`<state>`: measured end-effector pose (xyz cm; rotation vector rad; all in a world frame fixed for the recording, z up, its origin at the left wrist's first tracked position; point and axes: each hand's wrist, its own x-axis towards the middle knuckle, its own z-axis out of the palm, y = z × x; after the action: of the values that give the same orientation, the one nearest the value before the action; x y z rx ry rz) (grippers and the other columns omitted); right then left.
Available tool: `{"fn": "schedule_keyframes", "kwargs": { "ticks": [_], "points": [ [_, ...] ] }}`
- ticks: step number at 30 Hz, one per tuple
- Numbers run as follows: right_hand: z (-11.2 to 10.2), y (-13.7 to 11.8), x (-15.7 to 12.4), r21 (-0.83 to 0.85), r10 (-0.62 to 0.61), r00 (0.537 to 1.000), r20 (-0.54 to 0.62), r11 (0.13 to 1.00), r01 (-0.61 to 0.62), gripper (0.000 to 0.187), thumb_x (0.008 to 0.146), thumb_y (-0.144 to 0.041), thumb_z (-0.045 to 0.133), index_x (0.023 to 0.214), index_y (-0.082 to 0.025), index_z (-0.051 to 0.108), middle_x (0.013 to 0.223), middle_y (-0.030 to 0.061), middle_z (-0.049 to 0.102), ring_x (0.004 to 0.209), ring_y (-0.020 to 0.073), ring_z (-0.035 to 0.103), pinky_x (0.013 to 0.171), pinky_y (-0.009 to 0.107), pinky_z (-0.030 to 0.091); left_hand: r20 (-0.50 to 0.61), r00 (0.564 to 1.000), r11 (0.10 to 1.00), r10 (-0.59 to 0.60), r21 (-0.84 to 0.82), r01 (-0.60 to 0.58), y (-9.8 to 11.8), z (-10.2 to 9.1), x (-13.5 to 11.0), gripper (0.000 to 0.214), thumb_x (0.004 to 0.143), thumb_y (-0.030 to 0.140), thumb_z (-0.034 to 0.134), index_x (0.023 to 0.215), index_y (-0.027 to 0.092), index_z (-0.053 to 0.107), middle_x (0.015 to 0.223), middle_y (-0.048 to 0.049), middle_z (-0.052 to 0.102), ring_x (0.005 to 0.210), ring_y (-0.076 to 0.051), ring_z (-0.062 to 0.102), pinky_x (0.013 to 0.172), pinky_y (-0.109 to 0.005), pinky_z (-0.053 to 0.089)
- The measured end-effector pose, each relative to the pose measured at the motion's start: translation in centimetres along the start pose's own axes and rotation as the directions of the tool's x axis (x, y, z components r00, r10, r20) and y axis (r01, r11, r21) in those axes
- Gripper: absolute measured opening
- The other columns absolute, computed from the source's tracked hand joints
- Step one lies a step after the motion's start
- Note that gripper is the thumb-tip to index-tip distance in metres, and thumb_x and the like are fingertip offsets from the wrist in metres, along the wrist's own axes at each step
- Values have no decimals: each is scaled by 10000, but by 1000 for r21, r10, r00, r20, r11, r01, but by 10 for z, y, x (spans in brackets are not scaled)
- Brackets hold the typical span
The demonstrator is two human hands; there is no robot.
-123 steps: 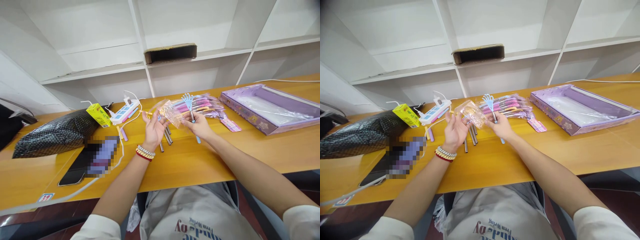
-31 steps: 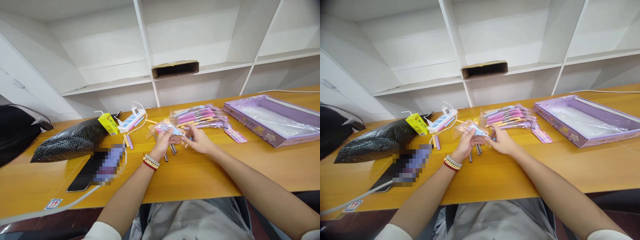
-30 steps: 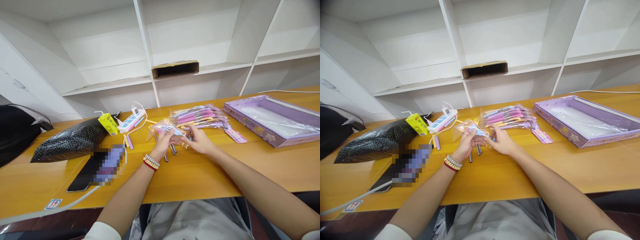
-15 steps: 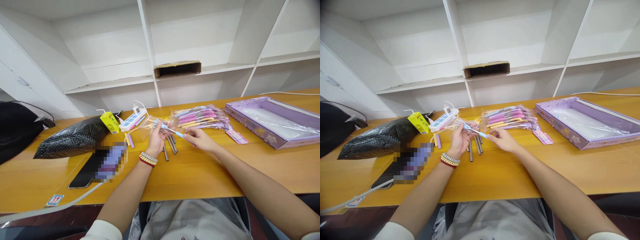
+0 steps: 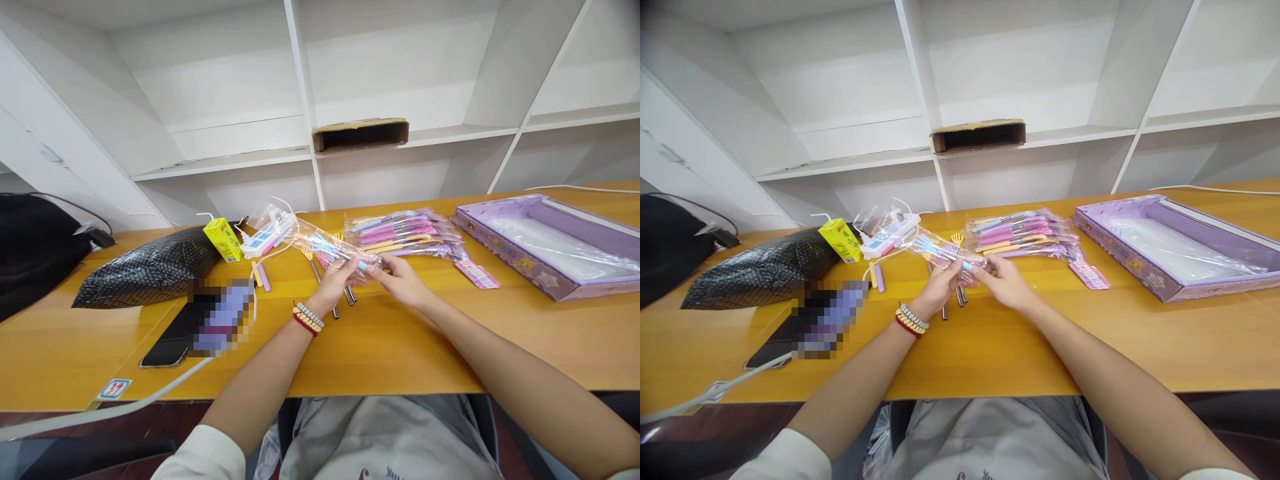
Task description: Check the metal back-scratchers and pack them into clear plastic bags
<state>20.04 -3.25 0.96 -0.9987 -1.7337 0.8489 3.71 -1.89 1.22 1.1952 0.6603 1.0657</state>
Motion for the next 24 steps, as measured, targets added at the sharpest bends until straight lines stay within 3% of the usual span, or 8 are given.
{"fn": "schedule_keyframes", "kwargs": {
  "ticks": [3,5,8,11,14,17,20,24],
  "points": [
    [-5,3,3,-1,27,998,-58,1000,-27,346,784,-496,532,817,-152,553,653,-8,516,571,97,415,540,233,339,-18,999,998,36,-60,-37,3,-2,1,326,710,414,653,876,136,607,849,-60,673,747,-163,639,628,-259,504],
    [-8,2,4,-8,34,995,-90,999,-35,340,779,-497,538,784,-157,537,632,-18,494,550,90,392,523,230,320,-103,991,985,88,-139,-102,7,-6,2,295,706,398,659,857,156,585,806,-26,663,708,-144,637,633,-266,507],
    [-10,0,4,-59,10,997,-82,998,-15,327,770,-483,555,724,-161,518,630,-20,478,572,92,397,538,232,320,-236,962,964,139,-192,-186,15,-11,4,269,707,377,658,835,156,575,779,-17,661,652,-134,636,610,-268,513],
    [-9,-2,3,-53,21,998,-56,998,-24,312,750,-465,584,712,-161,525,637,-18,479,590,94,416,540,231,331,-281,951,968,132,-172,-185,20,-15,5,268,705,345,664,850,132,592,792,-44,671,620,-138,635,549,-255,509],
    [-9,-1,4,145,124,991,-40,982,-117,305,714,-439,633,824,-169,544,679,-19,516,526,76,427,470,221,321,-306,942,963,138,-183,-200,24,-17,6,245,705,319,669,839,127,595,773,-43,670,638,-142,641,546,-250,515],
    [-12,1,6,424,219,975,39,880,-214,339,681,-391,678,908,-182,538,664,-26,548,438,68,435,396,214,295,-356,920,946,160,-210,-246,29,-21,7,222,708,303,668,826,134,587,723,-27,666,595,-121,632,538,-229,509],
    [-17,1,7,589,205,972,117,773,-234,338,639,-314,725,906,-172,576,688,0,606,470,91,511,411,230,368,-406,894,929,189,-223,-297,34,-24,6,210,717,310,659,809,141,573,704,-28,669,575,-118,627,514,-217,499],
    [-22,2,5,665,166,976,142,714,-218,313,615,-271,746,889,-169,636,793,42,660,583,120,601,470,238,457,-410,892,913,192,-259,-315,38,-24,5,202,738,327,640,800,147,573,711,-22,675,583,-124,631,518,-234,513]
  ]
}}
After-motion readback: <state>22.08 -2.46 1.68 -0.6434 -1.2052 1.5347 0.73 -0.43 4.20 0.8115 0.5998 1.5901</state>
